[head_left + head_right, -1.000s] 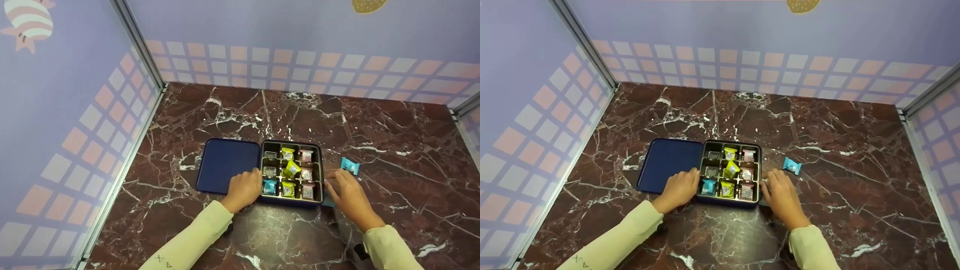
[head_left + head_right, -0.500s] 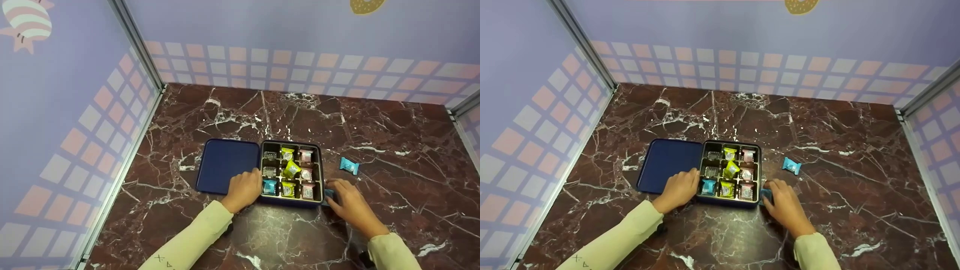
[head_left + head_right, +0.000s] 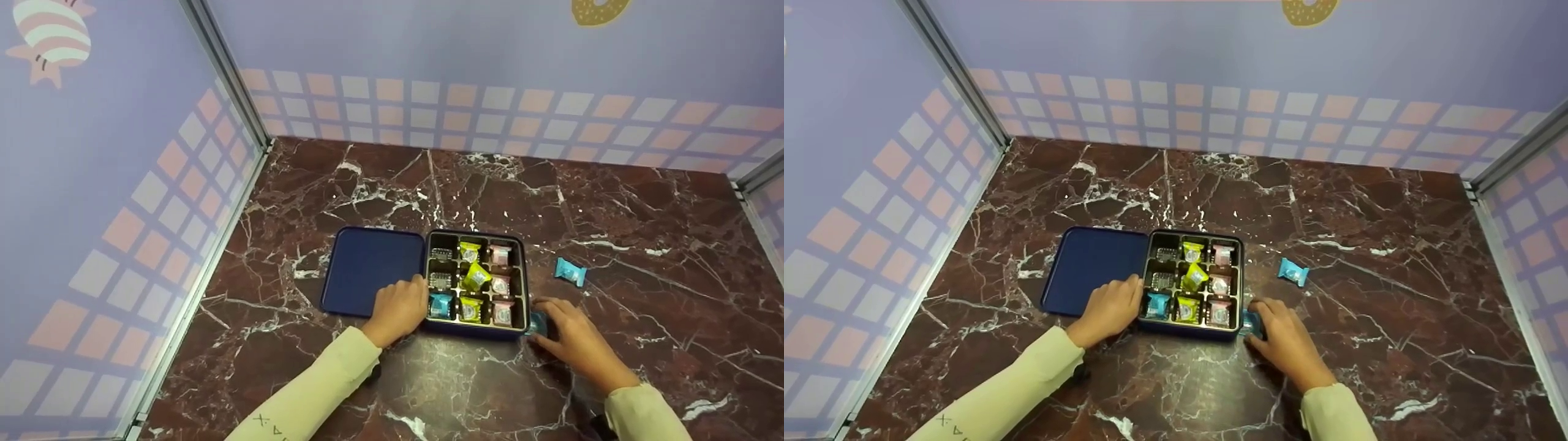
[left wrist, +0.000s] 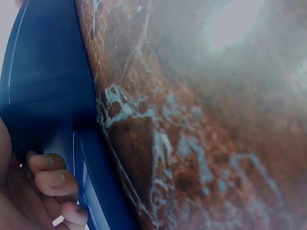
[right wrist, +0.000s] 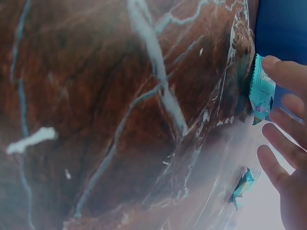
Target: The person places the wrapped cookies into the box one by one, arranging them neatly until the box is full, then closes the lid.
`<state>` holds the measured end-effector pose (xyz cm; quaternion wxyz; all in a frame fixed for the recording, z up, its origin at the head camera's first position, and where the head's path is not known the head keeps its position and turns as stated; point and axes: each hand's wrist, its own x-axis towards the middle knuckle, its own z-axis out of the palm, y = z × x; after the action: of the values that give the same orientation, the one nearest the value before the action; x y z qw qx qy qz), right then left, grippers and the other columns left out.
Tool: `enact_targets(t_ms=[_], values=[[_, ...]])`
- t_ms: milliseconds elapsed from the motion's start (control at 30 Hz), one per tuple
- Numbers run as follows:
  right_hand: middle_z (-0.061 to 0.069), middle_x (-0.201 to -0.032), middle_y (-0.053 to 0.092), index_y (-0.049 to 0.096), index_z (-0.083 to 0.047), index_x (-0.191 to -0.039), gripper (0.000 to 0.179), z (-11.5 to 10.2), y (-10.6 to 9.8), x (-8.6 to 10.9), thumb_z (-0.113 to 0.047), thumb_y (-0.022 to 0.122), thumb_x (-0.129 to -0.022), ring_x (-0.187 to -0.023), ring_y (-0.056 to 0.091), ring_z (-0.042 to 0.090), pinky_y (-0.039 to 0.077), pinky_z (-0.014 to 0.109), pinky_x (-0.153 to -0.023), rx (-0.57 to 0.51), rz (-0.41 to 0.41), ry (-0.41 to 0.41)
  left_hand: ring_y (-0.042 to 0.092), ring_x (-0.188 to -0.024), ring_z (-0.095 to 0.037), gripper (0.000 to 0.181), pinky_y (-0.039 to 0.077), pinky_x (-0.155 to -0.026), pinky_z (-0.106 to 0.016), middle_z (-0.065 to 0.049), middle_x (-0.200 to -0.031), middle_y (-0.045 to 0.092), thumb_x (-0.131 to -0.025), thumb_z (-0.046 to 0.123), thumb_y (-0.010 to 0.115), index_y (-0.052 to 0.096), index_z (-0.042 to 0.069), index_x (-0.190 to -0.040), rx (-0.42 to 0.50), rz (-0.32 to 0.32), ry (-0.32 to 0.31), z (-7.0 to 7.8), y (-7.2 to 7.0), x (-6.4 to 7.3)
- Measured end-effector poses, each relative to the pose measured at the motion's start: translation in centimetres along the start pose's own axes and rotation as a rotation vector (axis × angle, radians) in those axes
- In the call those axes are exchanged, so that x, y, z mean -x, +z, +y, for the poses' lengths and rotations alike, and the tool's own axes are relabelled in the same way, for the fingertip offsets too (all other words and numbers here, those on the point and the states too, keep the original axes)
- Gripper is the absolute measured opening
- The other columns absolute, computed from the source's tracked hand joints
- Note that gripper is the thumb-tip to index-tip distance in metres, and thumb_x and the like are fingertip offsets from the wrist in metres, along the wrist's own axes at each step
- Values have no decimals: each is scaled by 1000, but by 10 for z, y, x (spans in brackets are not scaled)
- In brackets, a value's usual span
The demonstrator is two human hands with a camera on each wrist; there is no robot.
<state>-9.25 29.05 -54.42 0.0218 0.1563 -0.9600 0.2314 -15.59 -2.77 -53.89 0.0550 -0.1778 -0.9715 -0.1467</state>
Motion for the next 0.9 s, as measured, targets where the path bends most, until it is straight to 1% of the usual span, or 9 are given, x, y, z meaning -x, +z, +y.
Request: enact_targets(t_ms=[200,367,567,767,900], values=[[16,-121,62,61,-4,-117,51,0,1,1,-16,83,-73,-112,59,36,45,56,-96,19,5,12,61,-52,-28,37,42,-43,-39,-8,-59,61,-104,28,34,48,14,-72,5,-24,-14,0,0,-1],[16,-115,63,60,-4,-116,48,-1,3,1,-12,82,-74,-107,60,36,47,55,-93,35,23,27,60,-50,-28,37,41,-41,-39,-8,-57,60,-104,27,36,47,14,-71,-1,-14,-8,1,-1,-1],[17,-112,63,60,-3,-114,44,-2,5,1,-13,80,-76,-103,62,36,50,54,-89,41,19,24,59,-48,-27,37,37,-38,-38,-8,-56,59,-103,27,37,47,14,-70,-7,-10,-2,2,-2,-1],[19,-114,61,60,-2,-117,45,-3,5,0,-12,79,-77,-101,62,38,51,55,-88,8,-6,69,59,-49,-27,37,38,-40,-38,-8,-57,60,-104,27,35,48,14,-71,-2,-30,-11,1,-2,-1],[20,-113,60,60,-2,-116,44,-4,5,0,-12,78,-78,-100,62,39,51,55,-87,-8,-16,95,61,-50,-28,38,39,-40,-39,-8,-58,60,-104,28,34,49,13,-72,-2,-29,-14,1,-1,-1]])
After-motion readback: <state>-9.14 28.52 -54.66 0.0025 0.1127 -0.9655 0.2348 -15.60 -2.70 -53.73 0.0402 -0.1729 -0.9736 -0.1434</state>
